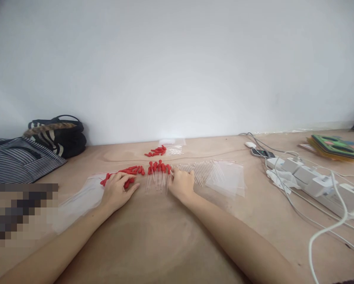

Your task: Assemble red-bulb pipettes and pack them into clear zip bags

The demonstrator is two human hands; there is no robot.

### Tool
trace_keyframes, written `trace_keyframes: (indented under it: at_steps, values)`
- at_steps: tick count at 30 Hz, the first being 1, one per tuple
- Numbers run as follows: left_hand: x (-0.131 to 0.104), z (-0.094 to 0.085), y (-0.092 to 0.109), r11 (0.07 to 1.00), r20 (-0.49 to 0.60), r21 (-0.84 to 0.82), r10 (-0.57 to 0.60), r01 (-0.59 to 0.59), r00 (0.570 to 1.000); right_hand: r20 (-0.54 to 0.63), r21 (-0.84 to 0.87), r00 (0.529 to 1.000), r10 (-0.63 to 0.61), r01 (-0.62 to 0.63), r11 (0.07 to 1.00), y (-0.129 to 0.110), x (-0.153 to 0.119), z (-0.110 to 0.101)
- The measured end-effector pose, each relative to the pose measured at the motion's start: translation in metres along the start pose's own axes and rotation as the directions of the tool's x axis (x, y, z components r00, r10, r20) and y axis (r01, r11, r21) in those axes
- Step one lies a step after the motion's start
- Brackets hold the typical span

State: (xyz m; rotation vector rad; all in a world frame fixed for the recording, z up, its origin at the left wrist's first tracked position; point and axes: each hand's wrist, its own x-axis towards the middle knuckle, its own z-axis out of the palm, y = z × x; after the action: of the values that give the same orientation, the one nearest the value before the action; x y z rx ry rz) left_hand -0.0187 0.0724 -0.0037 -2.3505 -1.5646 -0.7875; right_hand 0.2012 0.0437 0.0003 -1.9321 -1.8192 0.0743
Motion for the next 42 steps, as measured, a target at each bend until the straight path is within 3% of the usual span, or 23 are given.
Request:
trace_keyframes:
  at_steps: [6, 11, 19, 25, 28, 30, 32, 34, 37, 42]
  values:
    - [0.000, 0.001, 0.000, 0.992, 0.020, 0.121, -0.035, 0.032, 0.999, 0.074, -0.075, 0.997, 0.032, -0.027, 0.997, -0.023, 0.013, 0.007]
    - [0.001, -0.001, -0.001, 0.975, -0.012, 0.220, -0.036, 0.037, 0.999, 0.127, -0.091, 0.992, 0.024, -0.012, 0.996, -0.026, 0.015, 0.008]
    - [0.005, -0.002, 0.002, 0.922, -0.020, 0.386, 0.015, -0.006, 1.000, 0.084, -0.030, 0.996, 0.034, -0.032, 0.999, 0.007, 0.014, -0.002]
    - [0.005, -0.003, 0.007, 0.928, -0.040, 0.367, 0.082, -0.062, 0.996, 0.082, -0.086, 0.995, 0.056, -0.049, 0.995, 0.024, 0.013, -0.009]
    - [0.000, -0.008, 0.013, 0.963, -0.129, 0.246, 0.147, -0.112, 0.981, 0.080, -0.122, 0.996, 0.042, -0.032, 0.992, 0.019, 0.014, -0.006]
    - [-0.006, -0.011, 0.022, 0.968, -0.156, 0.069, 0.251, -0.243, 0.955, 0.097, -0.150, 0.994, 0.053, -0.038, 0.988, 0.015, 0.016, -0.003]
    - [-0.012, -0.014, 0.031, 0.905, -0.131, -0.143, 0.385, -0.401, 0.914, 0.113, -0.178, 0.991, 0.072, -0.051, 0.983, 0.011, 0.019, -0.001]
    - [-0.018, -0.017, 0.040, 0.819, -0.079, -0.314, 0.482, -0.481, 0.873, 0.123, -0.207, 0.989, 0.087, -0.060, 0.977, 0.008, 0.022, -0.001]
    - [-0.023, -0.018, 0.049, 0.764, 0.019, -0.457, 0.521, -0.456, 0.853, 0.152, -0.251, 0.982, 0.113, -0.073, 0.965, 0.003, 0.027, -0.002]
    - [-0.024, -0.018, 0.058, 0.796, 0.186, -0.543, 0.426, -0.268, 0.886, 0.205, -0.261, 0.972, 0.116, -0.060, 0.963, -0.007, 0.038, -0.003]
